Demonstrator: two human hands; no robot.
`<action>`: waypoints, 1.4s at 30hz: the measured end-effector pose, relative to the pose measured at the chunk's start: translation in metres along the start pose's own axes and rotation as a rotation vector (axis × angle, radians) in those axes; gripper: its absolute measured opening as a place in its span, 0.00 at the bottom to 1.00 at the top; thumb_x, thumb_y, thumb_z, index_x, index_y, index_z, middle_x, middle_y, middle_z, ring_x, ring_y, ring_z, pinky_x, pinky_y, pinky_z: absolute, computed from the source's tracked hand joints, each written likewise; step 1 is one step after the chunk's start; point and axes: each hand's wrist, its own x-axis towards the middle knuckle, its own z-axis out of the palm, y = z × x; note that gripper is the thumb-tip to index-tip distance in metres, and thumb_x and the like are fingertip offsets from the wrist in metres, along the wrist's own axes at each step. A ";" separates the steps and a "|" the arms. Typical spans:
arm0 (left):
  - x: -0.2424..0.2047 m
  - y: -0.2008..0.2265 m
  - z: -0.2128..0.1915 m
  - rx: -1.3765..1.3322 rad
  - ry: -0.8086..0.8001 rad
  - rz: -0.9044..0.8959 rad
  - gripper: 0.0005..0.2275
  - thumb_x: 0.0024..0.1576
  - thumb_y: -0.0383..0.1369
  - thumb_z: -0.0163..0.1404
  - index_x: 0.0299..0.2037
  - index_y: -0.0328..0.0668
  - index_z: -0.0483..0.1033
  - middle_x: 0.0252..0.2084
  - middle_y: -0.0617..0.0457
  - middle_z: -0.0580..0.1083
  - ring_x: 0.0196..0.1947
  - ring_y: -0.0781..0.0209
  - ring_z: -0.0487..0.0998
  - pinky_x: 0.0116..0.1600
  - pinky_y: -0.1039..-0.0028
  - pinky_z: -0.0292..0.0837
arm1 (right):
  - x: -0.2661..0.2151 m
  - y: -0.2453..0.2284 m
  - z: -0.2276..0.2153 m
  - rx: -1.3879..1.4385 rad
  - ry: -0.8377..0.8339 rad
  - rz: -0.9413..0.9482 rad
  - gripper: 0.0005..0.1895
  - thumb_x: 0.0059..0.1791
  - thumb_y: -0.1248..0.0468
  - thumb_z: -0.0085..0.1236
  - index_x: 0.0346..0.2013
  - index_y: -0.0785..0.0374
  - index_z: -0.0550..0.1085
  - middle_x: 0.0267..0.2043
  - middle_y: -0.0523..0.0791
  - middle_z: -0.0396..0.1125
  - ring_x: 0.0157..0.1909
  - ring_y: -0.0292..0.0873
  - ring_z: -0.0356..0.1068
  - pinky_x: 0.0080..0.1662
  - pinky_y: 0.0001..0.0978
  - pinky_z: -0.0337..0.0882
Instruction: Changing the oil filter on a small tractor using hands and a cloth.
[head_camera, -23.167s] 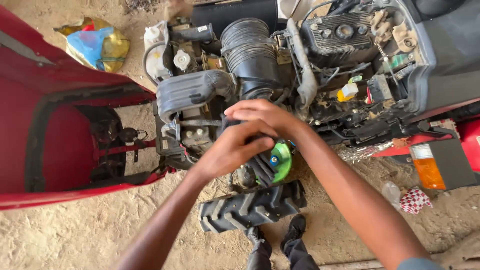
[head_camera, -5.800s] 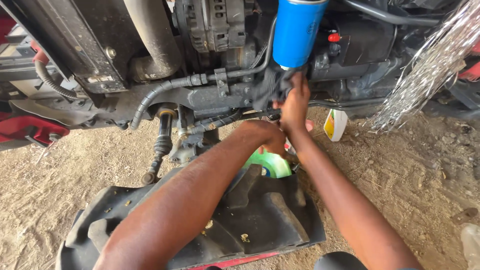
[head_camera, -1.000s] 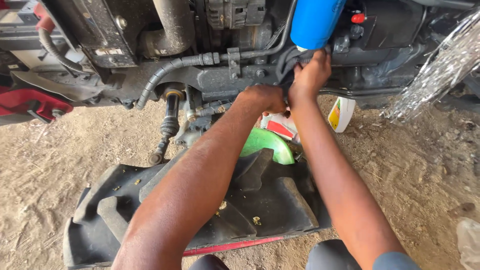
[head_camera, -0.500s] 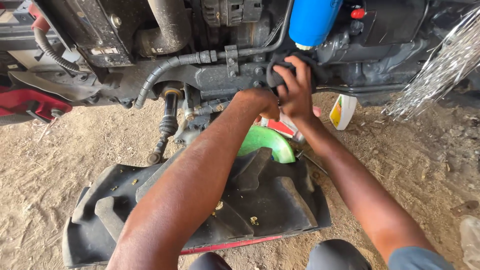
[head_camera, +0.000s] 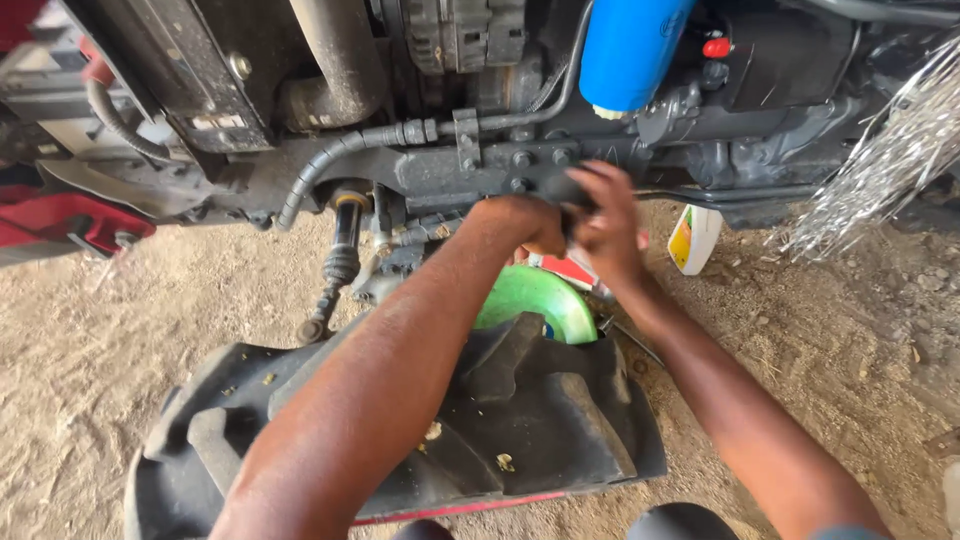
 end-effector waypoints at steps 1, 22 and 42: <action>0.002 0.000 0.003 -0.005 -0.008 0.001 0.19 0.59 0.47 0.50 0.57 0.49 0.78 0.48 0.50 0.81 0.45 0.56 0.82 0.54 0.60 0.78 | -0.002 0.011 0.005 0.002 -0.007 0.006 0.25 0.47 0.74 0.63 0.59 0.64 0.70 0.60 0.54 0.62 0.60 0.63 0.67 0.59 0.52 0.68; -0.004 -0.004 0.003 0.020 -0.012 -0.003 0.17 0.55 0.39 0.52 0.51 0.42 0.82 0.49 0.50 0.82 0.44 0.55 0.84 0.50 0.61 0.79 | -0.009 0.048 0.001 -0.143 -0.165 -0.131 0.31 0.38 0.80 0.60 0.55 0.61 0.74 0.62 0.55 0.60 0.65 0.59 0.62 0.61 0.51 0.70; 0.026 -0.014 0.005 -0.019 0.021 0.020 0.24 0.59 0.45 0.49 0.58 0.34 0.77 0.51 0.43 0.82 0.35 0.55 0.85 0.45 0.57 0.79 | -0.034 0.095 -0.008 0.188 0.370 0.707 0.17 0.53 0.61 0.66 0.49 0.69 0.72 0.45 0.58 0.72 0.48 0.60 0.71 0.51 0.49 0.73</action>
